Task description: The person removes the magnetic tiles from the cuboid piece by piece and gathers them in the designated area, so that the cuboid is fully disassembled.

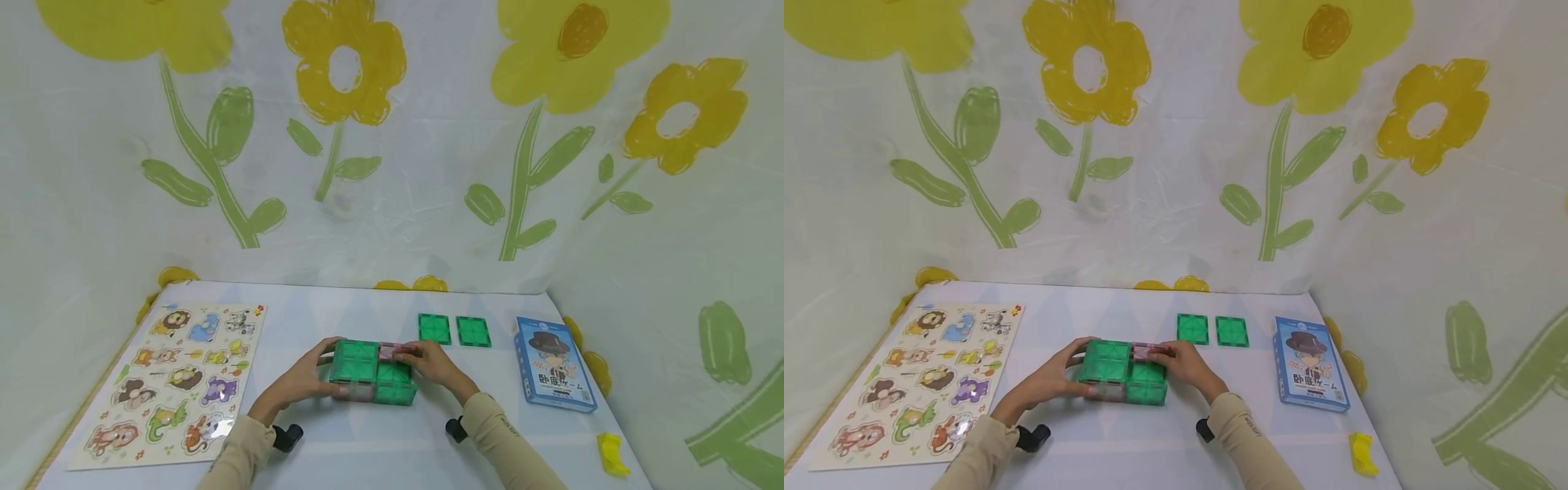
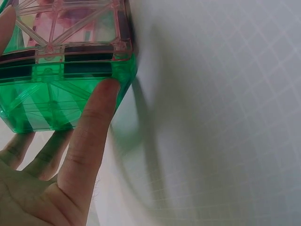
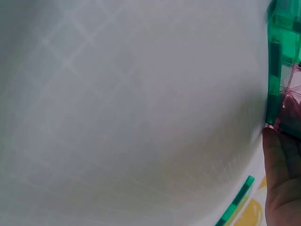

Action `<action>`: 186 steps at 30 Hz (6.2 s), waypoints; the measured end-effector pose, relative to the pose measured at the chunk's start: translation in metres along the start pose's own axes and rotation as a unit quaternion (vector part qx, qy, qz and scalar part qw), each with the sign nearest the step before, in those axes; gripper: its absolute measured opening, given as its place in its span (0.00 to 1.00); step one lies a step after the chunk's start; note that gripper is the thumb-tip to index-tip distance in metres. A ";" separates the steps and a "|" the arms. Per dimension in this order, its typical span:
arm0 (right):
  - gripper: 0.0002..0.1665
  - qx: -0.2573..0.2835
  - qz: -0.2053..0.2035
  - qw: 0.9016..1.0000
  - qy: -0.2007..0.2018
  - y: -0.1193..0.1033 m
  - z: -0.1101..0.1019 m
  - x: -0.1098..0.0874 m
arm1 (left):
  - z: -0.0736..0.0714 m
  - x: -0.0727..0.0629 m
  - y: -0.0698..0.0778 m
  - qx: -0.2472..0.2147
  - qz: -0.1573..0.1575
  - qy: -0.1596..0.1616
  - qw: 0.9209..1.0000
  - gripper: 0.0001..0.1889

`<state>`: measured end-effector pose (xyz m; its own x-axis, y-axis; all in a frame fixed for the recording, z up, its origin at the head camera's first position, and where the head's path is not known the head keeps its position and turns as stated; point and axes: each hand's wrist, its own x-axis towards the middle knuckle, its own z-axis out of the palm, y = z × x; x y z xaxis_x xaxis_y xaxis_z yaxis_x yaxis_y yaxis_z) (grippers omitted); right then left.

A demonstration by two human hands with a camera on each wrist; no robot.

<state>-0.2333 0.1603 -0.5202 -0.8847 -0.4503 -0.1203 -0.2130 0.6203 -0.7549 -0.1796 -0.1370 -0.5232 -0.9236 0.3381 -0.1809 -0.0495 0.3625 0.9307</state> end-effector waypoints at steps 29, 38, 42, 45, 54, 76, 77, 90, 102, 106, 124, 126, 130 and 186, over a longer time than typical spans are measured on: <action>0.20 0.091 0.091 0.991 0.048 0.008 0.003 0.004 | -0.002 -0.002 0.002 -0.021 0.001 -0.016 1.000 0.52; 0.19 0.088 0.090 0.991 0.048 0.005 0.005 0.004 | -0.002 -0.001 0.002 -0.022 -0.002 -0.015 1.000 0.52; 0.18 0.081 0.076 0.993 0.041 0.004 0.005 0.004 | -0.003 -0.001 0.001 -0.020 -0.002 -0.015 1.000 0.52; 0.17 0.081 0.070 0.994 0.036 0.004 0.005 0.005 | -0.003 -0.002 0.000 -0.019 -0.003 -0.014 1.000 0.52; 0.16 0.096 0.114 0.987 0.056 0.004 0.001 0.017 | -0.001 -0.004 0.001 -0.024 -0.010 -0.012 1.000 0.53; 0.32 0.040 0.203 0.962 0.176 -0.004 -0.006 0.059 | 0.001 -0.001 -0.002 -0.028 -0.007 -0.016 0.999 0.52; 0.31 0.039 0.206 0.961 0.183 -0.003 -0.006 0.060 | 0.001 -0.001 -0.002 -0.030 -0.007 -0.017 0.999 0.52; 0.28 -0.011 0.229 0.951 0.208 -0.005 -0.006 0.061 | -0.001 0.001 0.000 -0.031 -0.010 -0.012 0.999 0.53; 0.28 -0.041 0.238 0.953 0.185 -0.005 -0.008 0.060 | 0.000 -0.002 0.000 -0.035 -0.019 -0.009 0.999 0.53; 0.27 -0.040 0.225 0.958 0.171 -0.005 -0.008 0.058 | 0.000 -0.002 0.000 -0.036 -0.019 -0.008 0.999 0.53; 0.25 -0.052 0.204 0.969 0.130 -0.014 -0.012 0.045 | 0.001 -0.002 0.004 -0.010 -0.004 -0.015 1.000 0.56; 0.25 -0.048 0.191 0.972 0.127 -0.019 -0.014 0.040 | 0.001 -0.002 0.004 -0.006 -0.004 -0.017 1.000 0.57; 0.23 -0.060 0.142 0.981 0.114 -0.029 -0.015 0.027 | 0.001 0.001 0.003 -0.003 0.005 -0.016 1.000 0.57; 0.12 -0.019 -0.046 0.999 -0.016 -0.049 0.046 -0.057 | -0.011 -0.015 -0.006 0.014 -0.014 0.002 1.000 0.55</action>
<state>-0.1532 0.1257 -0.5058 -0.8468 -0.5268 -0.0733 -0.3084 0.5987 -0.7392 -0.1696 -0.1535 -0.5228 -0.9236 0.3238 -0.2053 -0.0651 0.3953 0.9163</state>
